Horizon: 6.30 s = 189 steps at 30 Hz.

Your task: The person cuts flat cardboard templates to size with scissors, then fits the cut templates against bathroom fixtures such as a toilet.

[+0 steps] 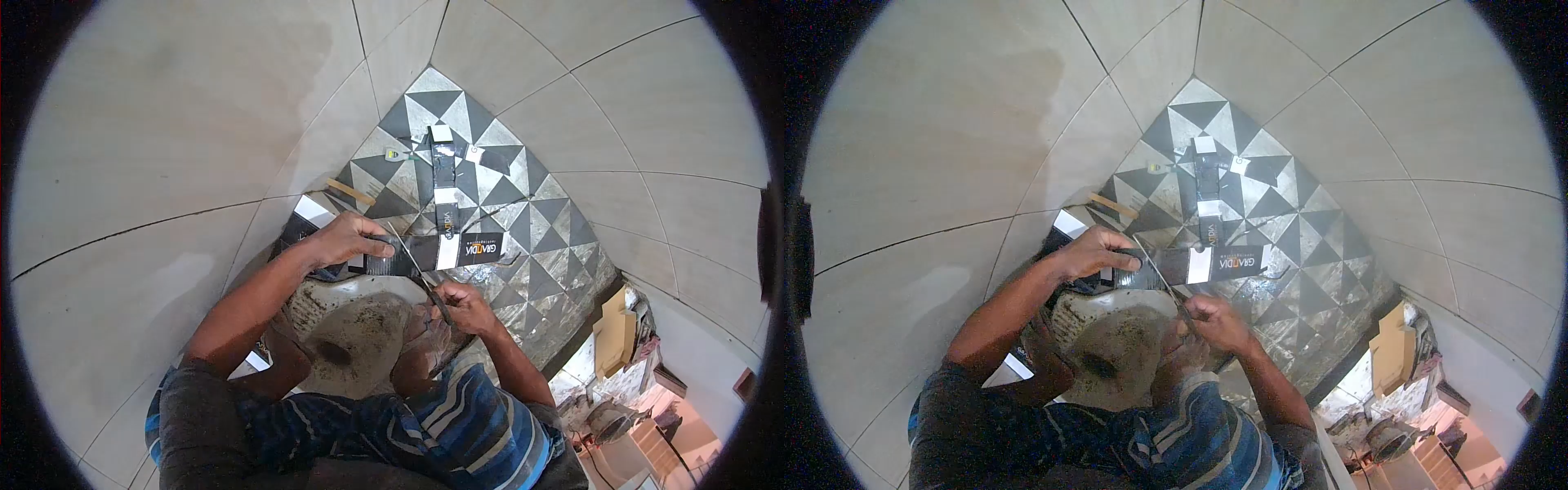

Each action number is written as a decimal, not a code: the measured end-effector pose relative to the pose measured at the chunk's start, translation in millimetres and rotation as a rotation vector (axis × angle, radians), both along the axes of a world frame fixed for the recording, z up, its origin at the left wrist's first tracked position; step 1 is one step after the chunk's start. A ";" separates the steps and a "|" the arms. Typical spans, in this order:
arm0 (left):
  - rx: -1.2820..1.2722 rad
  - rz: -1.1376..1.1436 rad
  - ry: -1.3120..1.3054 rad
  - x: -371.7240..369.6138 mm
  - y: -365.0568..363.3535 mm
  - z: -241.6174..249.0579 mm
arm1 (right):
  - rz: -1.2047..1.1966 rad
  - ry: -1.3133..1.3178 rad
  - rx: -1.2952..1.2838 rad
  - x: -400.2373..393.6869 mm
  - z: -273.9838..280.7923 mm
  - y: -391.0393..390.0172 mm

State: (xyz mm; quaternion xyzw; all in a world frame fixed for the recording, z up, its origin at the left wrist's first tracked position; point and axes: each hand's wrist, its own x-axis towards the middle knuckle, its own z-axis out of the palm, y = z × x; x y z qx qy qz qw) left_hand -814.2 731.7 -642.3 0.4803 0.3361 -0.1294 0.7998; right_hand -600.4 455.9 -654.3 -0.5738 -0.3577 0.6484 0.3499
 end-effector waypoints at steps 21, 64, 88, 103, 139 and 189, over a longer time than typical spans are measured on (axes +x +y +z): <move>0.080 -0.118 -0.011 6.1 -8.1 1.6 | -0.017 0.034 -0.092 6.8 -2.9 16.0; 1.169 0.073 0.173 -65.4 -50.3 -34.6 | 0.232 -0.632 0.048 -44.1 -37.8 107.1; 1.110 -0.172 0.236 -111.8 -36.5 -26.5 | 0.210 -0.571 0.053 -42.8 -40.5 112.0; 1.065 -0.200 0.271 -111.5 -35.9 -29.9 | 0.143 -0.467 0.089 -33.9 -52.9 112.3; 1.079 -0.293 0.362 -101.5 -35.5 -17.2 | 0.225 -0.690 0.049 -75.5 -34.0 133.3; 1.340 -0.431 0.241 -84.9 -58.8 -26.6 | 0.262 -0.718 -0.063 -85.5 -55.0 163.9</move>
